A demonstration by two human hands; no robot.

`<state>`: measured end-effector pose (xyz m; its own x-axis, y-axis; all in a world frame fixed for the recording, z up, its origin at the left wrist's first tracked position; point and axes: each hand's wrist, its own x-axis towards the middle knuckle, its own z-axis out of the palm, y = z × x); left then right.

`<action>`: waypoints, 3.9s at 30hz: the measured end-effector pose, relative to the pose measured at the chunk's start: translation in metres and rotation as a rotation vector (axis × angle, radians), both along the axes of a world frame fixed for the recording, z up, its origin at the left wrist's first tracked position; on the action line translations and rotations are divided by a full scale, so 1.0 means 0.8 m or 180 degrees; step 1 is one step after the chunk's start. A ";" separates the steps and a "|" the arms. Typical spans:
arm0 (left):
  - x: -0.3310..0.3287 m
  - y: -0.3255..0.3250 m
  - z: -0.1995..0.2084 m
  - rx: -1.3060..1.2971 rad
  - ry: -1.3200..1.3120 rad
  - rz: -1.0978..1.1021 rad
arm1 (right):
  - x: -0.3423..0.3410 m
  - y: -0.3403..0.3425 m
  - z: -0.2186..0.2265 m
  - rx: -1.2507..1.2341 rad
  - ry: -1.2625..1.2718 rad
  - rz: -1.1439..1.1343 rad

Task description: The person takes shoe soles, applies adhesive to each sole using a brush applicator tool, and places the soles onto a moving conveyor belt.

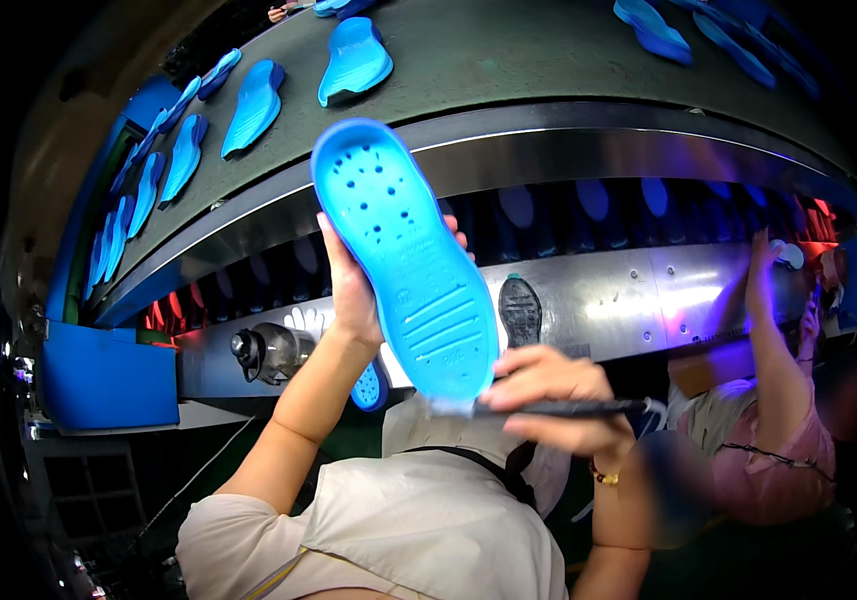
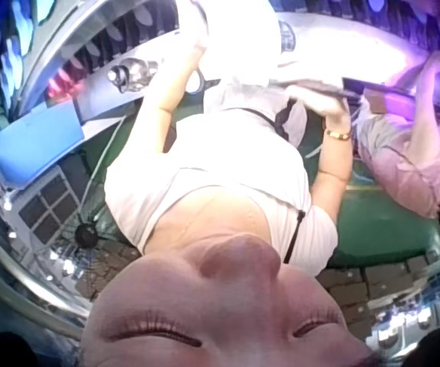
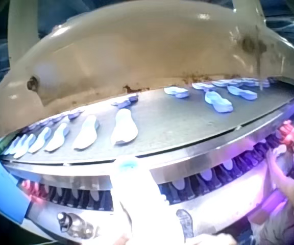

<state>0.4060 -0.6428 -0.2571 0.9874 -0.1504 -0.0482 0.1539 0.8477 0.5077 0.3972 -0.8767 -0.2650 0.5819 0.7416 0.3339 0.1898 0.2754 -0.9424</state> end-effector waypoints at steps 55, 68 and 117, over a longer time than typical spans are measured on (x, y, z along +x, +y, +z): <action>-0.002 -0.010 0.013 0.1856 0.1658 -0.2202 | 0.038 -0.039 0.048 -0.1455 -0.1483 0.0247; -0.008 0.000 0.015 0.2695 0.1252 -0.1804 | 0.050 -0.070 0.004 -0.1761 -0.1027 0.0106; -0.015 -0.035 -0.087 0.0821 0.1633 -0.0853 | -0.013 -0.051 -0.097 0.0344 0.2284 -0.1340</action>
